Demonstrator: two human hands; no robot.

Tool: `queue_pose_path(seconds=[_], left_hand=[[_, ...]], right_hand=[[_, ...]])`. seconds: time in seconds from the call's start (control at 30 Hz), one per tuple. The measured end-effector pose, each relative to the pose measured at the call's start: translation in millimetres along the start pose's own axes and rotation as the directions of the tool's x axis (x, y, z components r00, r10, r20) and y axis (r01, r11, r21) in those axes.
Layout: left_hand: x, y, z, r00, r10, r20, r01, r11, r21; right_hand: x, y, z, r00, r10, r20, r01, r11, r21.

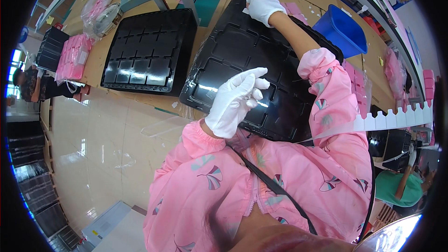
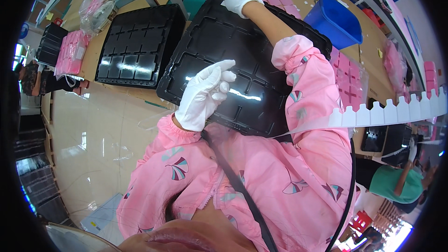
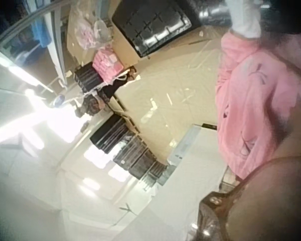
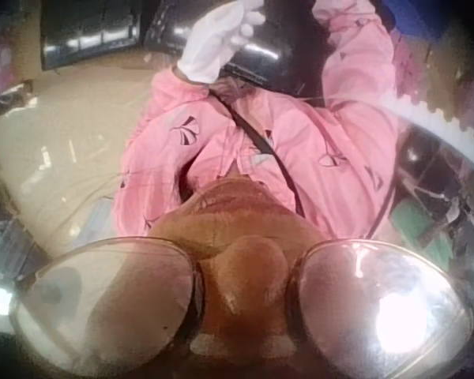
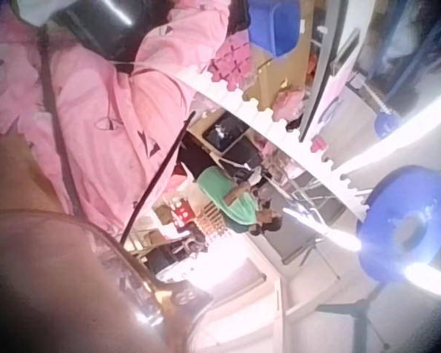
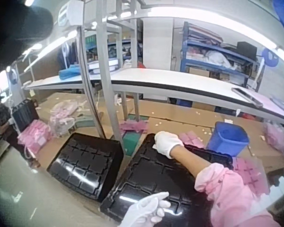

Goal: Manually assemble and package items into plastic trays at a factory station.

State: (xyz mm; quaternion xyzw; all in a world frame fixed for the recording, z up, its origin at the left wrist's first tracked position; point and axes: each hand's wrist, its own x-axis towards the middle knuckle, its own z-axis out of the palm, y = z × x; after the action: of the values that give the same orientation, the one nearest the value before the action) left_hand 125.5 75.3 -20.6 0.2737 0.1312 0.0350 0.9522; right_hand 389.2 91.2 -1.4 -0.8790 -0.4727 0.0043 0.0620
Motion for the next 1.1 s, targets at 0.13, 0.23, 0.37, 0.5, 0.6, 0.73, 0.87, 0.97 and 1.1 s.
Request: queue_pose_path(seconds=[0.13,0.23,0.37,0.5,0.6,0.73,0.87,0.97,1.1], left_hand=[[1,3,2,1.000,-0.021,0.001,0.021,1.000,0.008],[2,2,-1,0.999,-0.031,0.030,0.030,0.999,0.020],[1,4,1,0.999,-0.037,0.016,0.036,0.999,0.038],[-2,4,1,0.999,-0.050,0.009,0.050,0.998,0.032],[-2,14,5,0.999,-0.013,-0.052,0.018,0.994,0.111],[15,32,8,0.992,0.085,-0.093,-0.063,0.975,0.213],[52,41,31,0.999,0.042,0.019,-0.046,0.962,0.270],[89,33,64,0.999,-0.040,0.032,0.023,0.900,0.435],[153,5,74,0.977,-0.196,0.086,0.114,0.816,0.566]], right_hand=[[-2,-2,8,0.998,-0.022,-0.057,0.021,0.999,-0.027],[-3,3,16,0.990,-0.079,-0.121,0.075,0.997,-0.034],[-7,0,17,0.988,-0.125,-0.093,0.120,0.991,-0.065],[-26,-3,13,0.988,-0.100,-0.122,0.112,0.988,0.104],[-43,12,10,0.983,-0.107,-0.151,0.160,0.899,0.407],[-100,-8,-23,0.987,-0.046,-0.157,0.145,0.692,0.707],[-128,1,-32,0.961,-0.081,-0.265,0.232,0.756,0.612],[-145,26,-36,0.916,-0.022,-0.400,0.221,0.860,0.460],[-171,68,-42,0.952,0.177,-0.251,-0.005,0.826,0.564]])
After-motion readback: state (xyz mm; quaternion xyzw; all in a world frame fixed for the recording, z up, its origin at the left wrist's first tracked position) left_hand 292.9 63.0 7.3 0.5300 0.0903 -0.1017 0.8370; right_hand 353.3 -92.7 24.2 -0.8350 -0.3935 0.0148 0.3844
